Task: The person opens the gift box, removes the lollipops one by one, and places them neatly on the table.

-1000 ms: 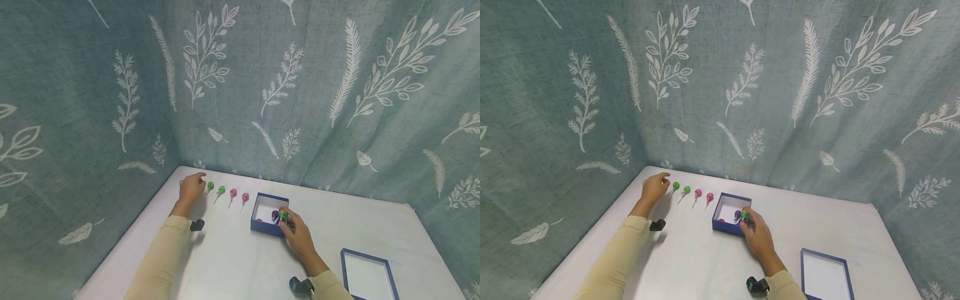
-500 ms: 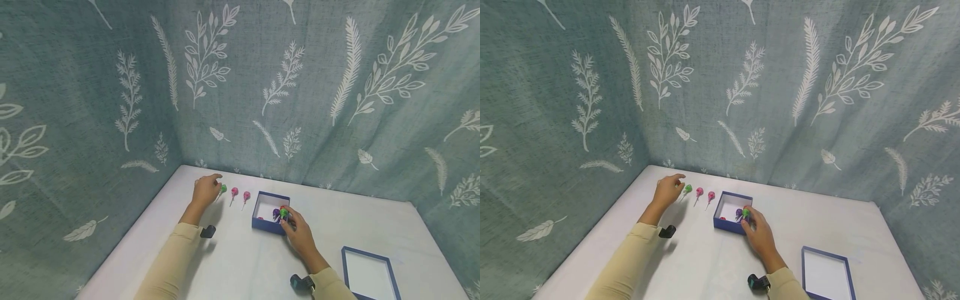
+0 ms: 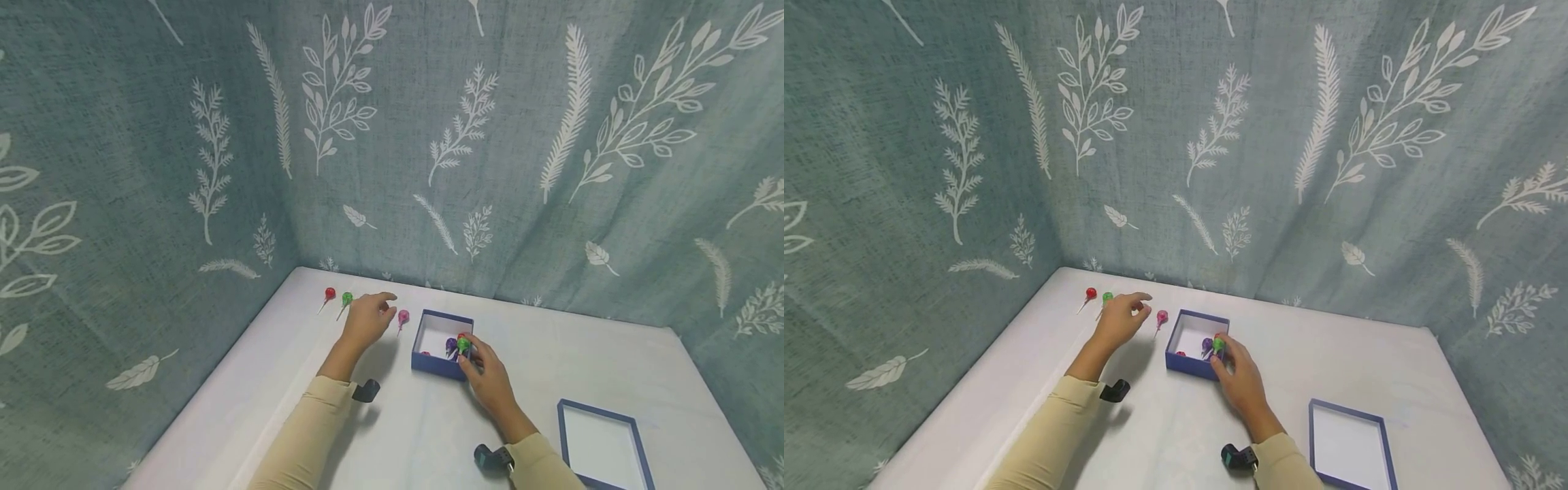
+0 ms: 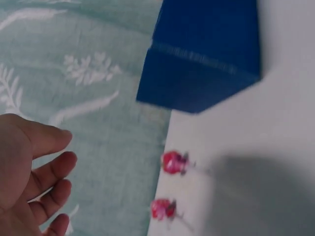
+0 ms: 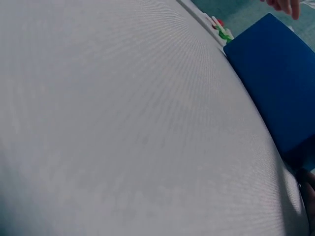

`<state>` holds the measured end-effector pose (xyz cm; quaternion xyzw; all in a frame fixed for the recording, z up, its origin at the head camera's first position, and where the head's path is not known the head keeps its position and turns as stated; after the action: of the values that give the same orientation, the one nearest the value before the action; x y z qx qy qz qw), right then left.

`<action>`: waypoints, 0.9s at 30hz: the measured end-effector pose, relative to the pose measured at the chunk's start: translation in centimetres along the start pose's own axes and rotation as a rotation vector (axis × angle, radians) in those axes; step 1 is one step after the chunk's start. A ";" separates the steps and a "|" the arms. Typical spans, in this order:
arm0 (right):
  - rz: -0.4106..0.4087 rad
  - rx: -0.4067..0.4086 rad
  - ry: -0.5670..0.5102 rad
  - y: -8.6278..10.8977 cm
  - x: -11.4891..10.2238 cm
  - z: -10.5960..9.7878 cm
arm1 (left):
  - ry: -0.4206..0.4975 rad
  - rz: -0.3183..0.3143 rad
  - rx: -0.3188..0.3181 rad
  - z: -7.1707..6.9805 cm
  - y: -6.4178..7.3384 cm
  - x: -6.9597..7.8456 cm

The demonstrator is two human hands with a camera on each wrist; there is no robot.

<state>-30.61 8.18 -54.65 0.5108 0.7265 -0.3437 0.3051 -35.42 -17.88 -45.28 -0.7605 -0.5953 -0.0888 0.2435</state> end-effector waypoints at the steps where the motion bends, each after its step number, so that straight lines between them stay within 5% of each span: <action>1: 0.003 0.000 0.000 0.0 0.0 0.0 | 0.014 0.010 -0.009 0.3 0.0 0.4; 12: -0.003 -0.001 -0.008 0.0 0.2 0.0 | 0.087 0.067 -0.093 2.9 0.3 4.2; 19: -0.022 0.001 0.004 -0.5 0.0 -0.3 | 0.012 0.189 -0.167 5.5 0.0 7.8; 27: 0.007 -0.002 -0.002 -0.1 0.1 -0.2 | -0.057 0.229 -0.302 8.0 -0.7 9.9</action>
<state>-30.77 8.41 -54.60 0.5129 0.7246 -0.3424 0.3075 -34.62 -5.38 -47.82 -0.8534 -0.4916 -0.1271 0.1180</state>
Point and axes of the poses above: each hand's wrist, its own y-axis away from the middle knuckle, its own z-axis out of the palm, x = y × z, the point moved 7 cm from there along -y, towards the middle knuckle, and after that the axes turned 9 degrees about -x, right-handed, at the moved point
